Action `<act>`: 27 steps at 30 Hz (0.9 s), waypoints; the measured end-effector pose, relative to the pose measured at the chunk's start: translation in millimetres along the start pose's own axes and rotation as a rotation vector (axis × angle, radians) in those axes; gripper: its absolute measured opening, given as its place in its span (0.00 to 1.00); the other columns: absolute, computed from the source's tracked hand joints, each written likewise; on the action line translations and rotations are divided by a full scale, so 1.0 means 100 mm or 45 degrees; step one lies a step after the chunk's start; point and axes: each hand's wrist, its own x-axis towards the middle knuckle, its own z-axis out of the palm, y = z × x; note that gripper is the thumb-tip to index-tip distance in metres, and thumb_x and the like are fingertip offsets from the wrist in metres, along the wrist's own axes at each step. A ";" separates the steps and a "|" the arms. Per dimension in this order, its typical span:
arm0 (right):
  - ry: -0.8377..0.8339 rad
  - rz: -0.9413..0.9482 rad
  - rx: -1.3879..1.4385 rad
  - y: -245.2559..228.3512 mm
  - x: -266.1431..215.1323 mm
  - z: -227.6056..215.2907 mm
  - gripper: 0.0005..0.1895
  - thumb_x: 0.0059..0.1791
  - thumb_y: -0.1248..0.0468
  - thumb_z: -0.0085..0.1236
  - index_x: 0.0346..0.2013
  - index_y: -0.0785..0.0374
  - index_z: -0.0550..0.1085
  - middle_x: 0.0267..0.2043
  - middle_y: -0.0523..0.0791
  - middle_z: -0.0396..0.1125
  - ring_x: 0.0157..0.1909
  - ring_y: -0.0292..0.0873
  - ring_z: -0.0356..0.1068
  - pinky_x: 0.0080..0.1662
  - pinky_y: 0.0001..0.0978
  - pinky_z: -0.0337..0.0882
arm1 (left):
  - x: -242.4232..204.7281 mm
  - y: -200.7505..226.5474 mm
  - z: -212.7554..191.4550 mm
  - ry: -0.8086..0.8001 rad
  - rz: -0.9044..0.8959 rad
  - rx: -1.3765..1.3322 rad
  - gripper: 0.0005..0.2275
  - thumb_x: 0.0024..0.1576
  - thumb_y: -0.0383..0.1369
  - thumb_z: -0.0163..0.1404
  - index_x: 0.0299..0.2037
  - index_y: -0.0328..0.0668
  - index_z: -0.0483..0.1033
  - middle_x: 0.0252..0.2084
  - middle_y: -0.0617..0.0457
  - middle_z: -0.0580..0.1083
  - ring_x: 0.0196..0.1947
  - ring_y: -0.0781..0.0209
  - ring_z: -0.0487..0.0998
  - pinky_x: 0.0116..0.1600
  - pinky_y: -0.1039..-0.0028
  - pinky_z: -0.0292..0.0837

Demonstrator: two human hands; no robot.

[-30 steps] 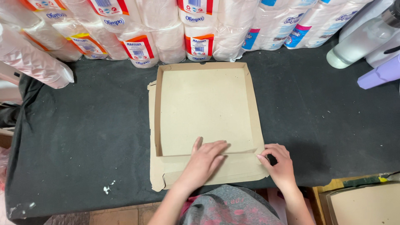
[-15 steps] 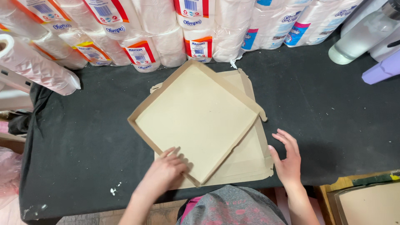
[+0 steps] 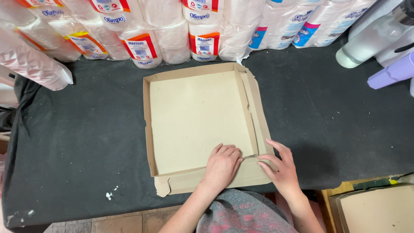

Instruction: The person unfolds and folds flat cardboard pizza boxes by hand on a counter, pressing along the pre-scored lines and side flaps to shape and stack them.

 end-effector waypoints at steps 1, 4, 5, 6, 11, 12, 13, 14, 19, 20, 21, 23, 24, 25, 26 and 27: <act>-0.003 0.000 0.003 0.04 0.01 0.03 0.06 0.50 0.59 0.64 0.41 0.46 0.83 0.71 0.38 0.62 0.71 0.49 0.61 0.69 0.48 0.60 | 0.00 0.02 0.00 -0.001 -0.003 0.001 0.06 0.64 0.36 0.52 0.42 0.45 0.78 0.46 0.54 0.81 0.55 0.54 0.78 0.65 0.55 0.65; -0.040 -0.081 -0.070 0.10 0.05 0.13 0.03 0.51 0.58 0.64 0.38 0.46 0.82 0.70 0.41 0.64 0.71 0.50 0.62 0.68 0.50 0.60 | 0.00 0.07 -0.03 -0.014 -0.016 0.023 0.06 0.62 0.36 0.54 0.42 0.45 0.78 0.45 0.53 0.80 0.57 0.52 0.78 0.67 0.51 0.64; -0.041 -0.049 -0.080 0.10 0.07 0.15 0.03 0.50 0.57 0.64 0.37 0.48 0.81 0.68 0.41 0.65 0.69 0.50 0.63 0.67 0.49 0.60 | 0.00 0.09 -0.05 0.038 -0.003 0.046 0.07 0.61 0.37 0.53 0.41 0.44 0.79 0.44 0.53 0.80 0.56 0.52 0.78 0.66 0.50 0.65; -0.042 -0.014 -0.092 0.11 0.08 0.17 0.05 0.50 0.55 0.64 0.37 0.49 0.79 0.66 0.41 0.67 0.68 0.49 0.65 0.67 0.48 0.61 | 0.01 0.12 -0.06 0.088 0.012 0.065 0.08 0.61 0.38 0.53 0.40 0.44 0.80 0.42 0.53 0.80 0.54 0.52 0.79 0.65 0.50 0.66; -0.023 -0.064 -0.120 0.09 0.17 0.15 0.03 0.49 0.57 0.66 0.35 0.49 0.79 0.65 0.40 0.68 0.67 0.48 0.66 0.66 0.46 0.62 | 0.00 0.11 -0.03 0.084 -0.009 0.071 0.07 0.63 0.38 0.52 0.41 0.47 0.81 0.44 0.55 0.81 0.55 0.52 0.79 0.65 0.50 0.66; -0.018 -0.076 -0.109 0.11 0.17 0.14 0.05 0.49 0.57 0.67 0.37 0.49 0.80 0.66 0.41 0.67 0.66 0.48 0.67 0.65 0.45 0.64 | 0.01 0.12 -0.03 0.090 -0.012 0.063 0.07 0.62 0.37 0.53 0.41 0.47 0.81 0.43 0.55 0.81 0.54 0.53 0.79 0.64 0.49 0.67; -0.018 -0.074 -0.111 0.11 0.16 0.14 0.05 0.49 0.57 0.67 0.37 0.49 0.80 0.66 0.41 0.67 0.66 0.48 0.67 0.65 0.45 0.64 | 0.00 0.12 -0.01 0.089 -0.011 0.061 0.07 0.62 0.37 0.53 0.41 0.47 0.81 0.43 0.55 0.81 0.54 0.53 0.79 0.64 0.49 0.67; -0.036 -0.044 -0.094 0.11 0.16 0.14 0.04 0.48 0.56 0.67 0.35 0.49 0.80 0.66 0.41 0.67 0.66 0.47 0.66 0.66 0.46 0.63 | 0.00 0.11 -0.01 0.095 -0.016 0.067 0.07 0.63 0.37 0.53 0.40 0.47 0.81 0.43 0.55 0.81 0.54 0.53 0.79 0.65 0.49 0.66; -0.128 0.076 -0.097 0.09 0.18 0.13 0.04 0.49 0.55 0.65 0.32 0.47 0.83 0.69 0.39 0.66 0.68 0.47 0.64 0.67 0.48 0.60 | 0.00 0.08 0.04 0.098 -0.016 0.078 0.06 0.63 0.37 0.53 0.41 0.47 0.81 0.43 0.55 0.80 0.54 0.53 0.78 0.66 0.48 0.65; -0.136 0.072 -0.097 0.08 0.19 0.14 0.04 0.49 0.55 0.65 0.32 0.47 0.83 0.69 0.39 0.67 0.68 0.47 0.64 0.66 0.48 0.60 | -0.01 0.09 0.04 0.104 -0.015 0.078 0.06 0.63 0.37 0.53 0.41 0.48 0.81 0.43 0.56 0.80 0.54 0.53 0.79 0.66 0.49 0.65; -0.144 0.068 -0.098 0.07 0.19 0.15 0.04 0.49 0.56 0.64 0.32 0.47 0.84 0.68 0.39 0.67 0.67 0.46 0.65 0.66 0.47 0.61 | -0.01 0.09 0.04 0.110 -0.014 0.078 0.06 0.63 0.37 0.53 0.41 0.48 0.81 0.42 0.56 0.80 0.55 0.54 0.79 0.66 0.49 0.65; -0.165 0.028 -0.114 0.07 0.19 0.19 0.04 0.50 0.56 0.63 0.33 0.48 0.84 0.68 0.39 0.67 0.67 0.46 0.65 0.64 0.46 0.61 | 0.00 0.09 0.05 0.101 -0.016 0.087 0.06 0.63 0.37 0.53 0.41 0.48 0.81 0.42 0.56 0.80 0.54 0.54 0.79 0.66 0.49 0.65; -0.186 -0.016 -0.131 0.07 0.20 0.22 0.05 0.50 0.57 0.63 0.34 0.49 0.84 0.68 0.40 0.67 0.66 0.46 0.65 0.63 0.45 0.62 | 0.01 0.09 0.05 0.097 -0.018 0.097 0.06 0.63 0.37 0.53 0.40 0.49 0.81 0.42 0.56 0.80 0.53 0.55 0.78 0.65 0.49 0.65; -0.187 -0.017 -0.129 0.05 0.20 0.20 0.05 0.50 0.57 0.63 0.34 0.49 0.84 0.68 0.40 0.67 0.66 0.46 0.65 0.63 0.45 0.62 | 0.01 0.09 0.04 0.097 -0.020 0.099 0.06 0.63 0.37 0.53 0.40 0.49 0.81 0.42 0.56 0.80 0.53 0.55 0.78 0.65 0.49 0.65; -0.191 0.003 -0.118 0.04 0.21 0.19 0.07 0.50 0.56 0.62 0.32 0.49 0.85 0.67 0.39 0.67 0.68 0.46 0.64 0.64 0.45 0.61 | 0.01 0.10 0.03 0.078 -0.033 0.092 0.06 0.63 0.37 0.52 0.39 0.49 0.80 0.42 0.56 0.80 0.53 0.55 0.78 0.65 0.49 0.66; -0.196 0.024 -0.107 0.03 0.22 0.17 0.09 0.50 0.56 0.62 0.31 0.49 0.86 0.67 0.39 0.68 0.69 0.46 0.63 0.66 0.46 0.61 | 0.02 0.11 0.02 0.059 -0.047 0.085 0.06 0.63 0.37 0.52 0.39 0.49 0.80 0.42 0.56 0.80 0.53 0.54 0.78 0.64 0.49 0.66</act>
